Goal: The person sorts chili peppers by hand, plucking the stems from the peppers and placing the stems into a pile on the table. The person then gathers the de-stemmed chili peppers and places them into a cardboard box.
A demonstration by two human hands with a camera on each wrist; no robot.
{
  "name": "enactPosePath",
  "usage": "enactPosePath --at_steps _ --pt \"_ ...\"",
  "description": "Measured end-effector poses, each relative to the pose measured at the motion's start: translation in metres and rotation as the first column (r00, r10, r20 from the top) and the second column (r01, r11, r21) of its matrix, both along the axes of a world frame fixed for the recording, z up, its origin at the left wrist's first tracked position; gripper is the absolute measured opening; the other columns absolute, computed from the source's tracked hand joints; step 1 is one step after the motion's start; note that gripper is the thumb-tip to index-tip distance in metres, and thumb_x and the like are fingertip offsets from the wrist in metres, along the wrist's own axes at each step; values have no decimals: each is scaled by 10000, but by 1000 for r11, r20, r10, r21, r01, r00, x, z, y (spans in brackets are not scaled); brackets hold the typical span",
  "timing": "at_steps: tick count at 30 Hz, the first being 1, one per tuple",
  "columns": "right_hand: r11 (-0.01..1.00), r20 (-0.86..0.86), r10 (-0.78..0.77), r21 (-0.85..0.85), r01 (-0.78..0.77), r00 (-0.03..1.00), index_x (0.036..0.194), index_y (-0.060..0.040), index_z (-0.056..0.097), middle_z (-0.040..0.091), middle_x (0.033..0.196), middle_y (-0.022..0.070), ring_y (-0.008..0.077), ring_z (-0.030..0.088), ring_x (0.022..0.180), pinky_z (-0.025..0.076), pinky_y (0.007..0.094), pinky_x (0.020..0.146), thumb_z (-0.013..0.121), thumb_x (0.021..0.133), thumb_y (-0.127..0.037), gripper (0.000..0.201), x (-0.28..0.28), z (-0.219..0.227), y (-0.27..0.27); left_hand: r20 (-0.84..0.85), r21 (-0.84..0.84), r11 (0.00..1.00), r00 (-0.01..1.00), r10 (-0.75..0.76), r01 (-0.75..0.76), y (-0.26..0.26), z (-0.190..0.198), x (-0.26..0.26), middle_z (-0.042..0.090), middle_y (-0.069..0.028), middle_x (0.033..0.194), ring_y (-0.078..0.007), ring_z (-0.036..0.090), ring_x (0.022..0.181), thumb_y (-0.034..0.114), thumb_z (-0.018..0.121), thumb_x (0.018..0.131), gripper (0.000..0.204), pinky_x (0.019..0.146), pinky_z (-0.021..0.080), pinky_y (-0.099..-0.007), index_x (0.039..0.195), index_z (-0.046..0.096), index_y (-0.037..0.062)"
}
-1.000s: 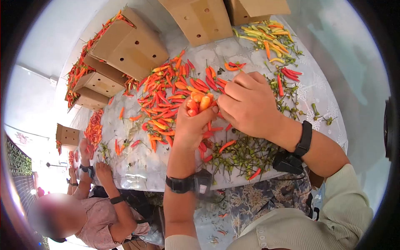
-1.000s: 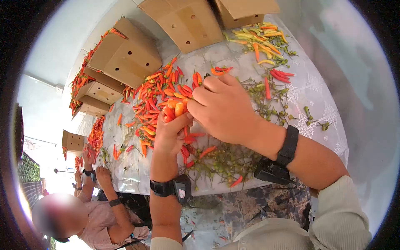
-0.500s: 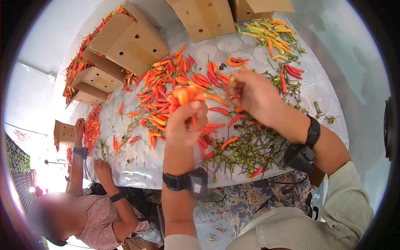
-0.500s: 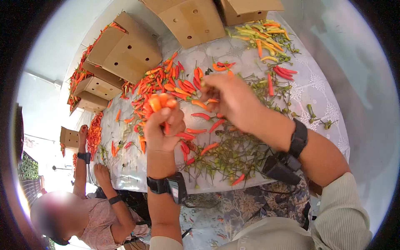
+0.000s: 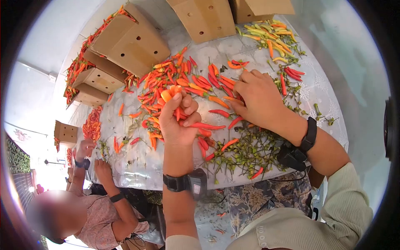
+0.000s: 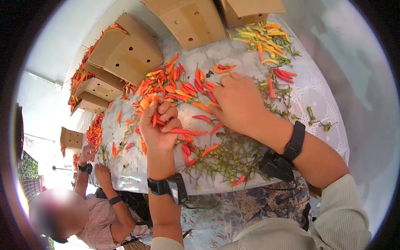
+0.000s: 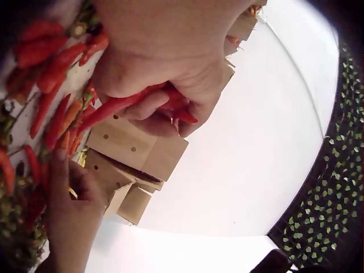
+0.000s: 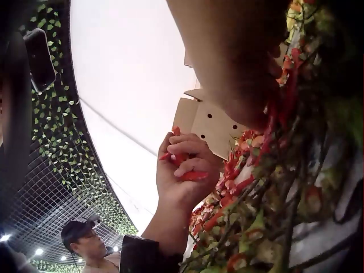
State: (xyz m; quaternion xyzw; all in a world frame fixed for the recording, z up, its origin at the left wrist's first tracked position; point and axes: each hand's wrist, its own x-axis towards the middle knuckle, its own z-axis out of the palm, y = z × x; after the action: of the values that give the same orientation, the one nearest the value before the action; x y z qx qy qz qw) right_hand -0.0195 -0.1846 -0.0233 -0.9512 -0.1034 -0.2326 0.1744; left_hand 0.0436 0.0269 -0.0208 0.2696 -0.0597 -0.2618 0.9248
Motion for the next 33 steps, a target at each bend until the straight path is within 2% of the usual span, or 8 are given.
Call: enactPosePath --at_steps 3,9,12,15,21,24,27,33 --pt "999 -13 48 -7 -48 999 776 -52 608 546 792 119 321 548 814 444 401 690 702 714 -193 180 2 -8 -2 -3 12 1000 1000 9 -9 0 0 4 555 -31 766 -85 504 610 171 571 880 171 346 344 -160 970 590 27" --pt "883 75 170 432 -185 983 914 -62 617 571 847 101 311 571 820 451 388 691 662 788 -160 165 4 2 6 -1 392 909 988 153 -140 -9 4 -3 571 -26 784 -79 521 645 145 600 856 126 362 309 -155 961 564 84" --pt "841 197 324 388 -377 925 972 -61 614 579 846 91 301 570 780 459 393 680 650 808 -124 180 3 0 6 115 546 825 988 99 -146 -16 8 -10 594 -29 812 -68 524 666 118 623 835 154 385 297 -154 971 555 88" --pt "806 331 310 405 -431 891 976 -38 607 591 840 86 264 590 744 478 356 668 681 790 -130 221 7 -2 8 233 614 775 972 4 -150 -22 9 -17 632 -58 814 -68 528 603 95 655 807 195 401 296 -165 980 575 53" --pt "568 130 347 759 -319 929 964 -5 615 625 855 68 141 615 746 490 273 692 765 737 -134 301 -1 5 5 214 568 820 952 -219 61 -18 8 -17 620 -85 820 -101 546 594 78 605 806 215 369 316 -166 1010 567 21" --pt "637 103 302 718 -281 948 967 -16 622 621 871 82 196 613 811 487 313 746 725 779 -171 264 0 5 8 211 485 874 964 -162 41 -15 4 -16 612 -90 802 -102 527 561 76 607 799 236 369 315 -169 1021 560 10" --pt "915 167 225 304 -267 960 975 -20 627 615 892 92 254 581 909 468 369 810 677 811 -199 249 5 -10 8 163 342 939 986 -40 -19 -12 4 -11 597 -78 794 -104 519 604 55 600 781 277 380 310 -167 1050 547 22" --pt "941 41 334 52 -336 942 949 -50 647 617 889 93 289 555 923 453 403 804 667 771 -144 202 8 -23 8 32 68 996 998 57 -59 -2 2 3 549 -40 825 -93 471 680 45 564 801 263 383 334 -164 1063 541 50"
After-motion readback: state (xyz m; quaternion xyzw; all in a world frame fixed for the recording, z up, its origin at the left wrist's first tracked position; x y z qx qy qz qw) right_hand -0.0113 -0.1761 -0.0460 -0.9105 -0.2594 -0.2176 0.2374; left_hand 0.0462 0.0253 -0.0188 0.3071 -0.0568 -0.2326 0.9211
